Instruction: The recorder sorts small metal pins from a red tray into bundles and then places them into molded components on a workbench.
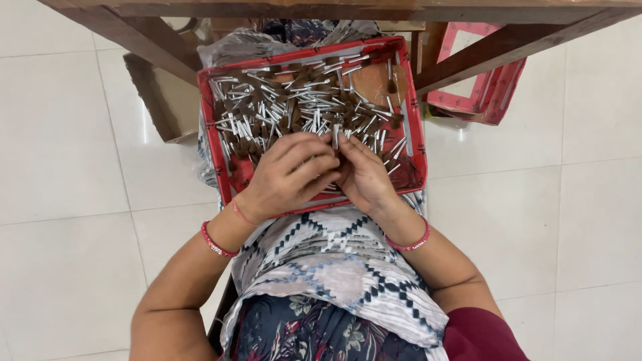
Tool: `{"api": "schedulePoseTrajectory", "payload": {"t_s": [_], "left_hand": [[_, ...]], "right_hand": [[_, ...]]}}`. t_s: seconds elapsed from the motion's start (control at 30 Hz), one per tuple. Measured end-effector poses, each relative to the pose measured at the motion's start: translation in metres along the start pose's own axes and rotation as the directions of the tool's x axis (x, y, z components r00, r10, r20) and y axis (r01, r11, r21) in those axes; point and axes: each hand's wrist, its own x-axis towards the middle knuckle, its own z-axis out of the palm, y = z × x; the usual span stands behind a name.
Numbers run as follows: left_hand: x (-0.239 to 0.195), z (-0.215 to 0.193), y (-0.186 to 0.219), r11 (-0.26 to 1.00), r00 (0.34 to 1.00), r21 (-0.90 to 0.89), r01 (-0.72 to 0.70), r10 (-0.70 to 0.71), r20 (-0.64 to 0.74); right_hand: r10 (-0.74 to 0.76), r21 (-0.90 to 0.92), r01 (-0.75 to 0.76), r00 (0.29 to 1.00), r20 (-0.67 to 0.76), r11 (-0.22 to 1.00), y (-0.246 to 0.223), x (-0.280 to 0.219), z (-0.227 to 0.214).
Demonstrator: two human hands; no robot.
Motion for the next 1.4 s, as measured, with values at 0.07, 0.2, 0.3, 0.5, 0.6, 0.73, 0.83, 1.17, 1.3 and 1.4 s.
{"api": "schedulePoseTrajectory", "payload": {"t_s": [0.07, 0.2, 0.3, 0.5, 0.6, 0.73, 0.83, 1.17, 1.3, 1.4], "left_hand": [[0.005, -0.003, -0.003, 0.957, 0.961, -0.094, 0.274, -0.276, -0.010], [0.001, 0.010, -0.065, 0.867, 0.868, -0.015, 0.497, -0.497, 0.009], [0.005, 0.030, -0.111, 0.812, 0.825, 0.225, 0.539, -0.563, 0.056], [0.023, 0.049, -0.120, 0.840, 0.897, 0.425, 0.337, -0.423, 0.126], [0.018, 0.047, -0.120, 0.869, 0.884, 0.319, 0.378, -0.441, 0.154], [0.019, 0.035, -0.111, 0.871, 0.854, 0.058, 0.488, -0.490, 0.177], [0.028, 0.022, -0.071, 0.852, 0.850, -0.091, 0.516, -0.497, 0.175], [0.034, -0.001, -0.009, 0.976, 0.981, 0.105, 0.193, -0.190, -0.038], [0.022, 0.007, -0.014, 0.964, 0.982, 0.192, -0.187, 0.175, 0.075], [0.013, 0.010, -0.014, 0.958, 0.959, 0.142, -0.250, 0.226, 0.169]], "right_hand": [[-0.044, -0.010, 0.043, 0.997, -0.061, 0.999, 0.003, 0.002, 0.002], [-0.051, -0.108, 0.048, 0.998, -0.032, 0.993, 0.000, -0.006, 0.007], [-0.086, -0.288, 0.077, 0.996, -0.019, 0.955, 0.000, -0.009, 0.004], [-0.068, -0.202, 0.069, 0.998, 0.011, 0.977, -0.002, -0.010, -0.006], [-0.094, -0.187, 0.092, 0.996, 0.001, 0.978, -0.002, -0.008, -0.005], [-0.146, -0.139, 0.140, 0.989, -0.037, 0.980, -0.007, -0.009, -0.004], [-0.173, -0.103, 0.166, 0.983, -0.065, 0.981, -0.013, -0.008, 0.008], [-0.158, 0.018, 0.159, 0.985, -0.064, 0.987, -0.012, 0.008, 0.000], [0.020, 0.122, -0.013, 0.998, -0.055, 0.992, 0.002, 0.006, -0.033], [-0.044, 0.189, 0.049, 0.999, -0.031, 0.981, -0.005, 0.003, -0.026]]}}
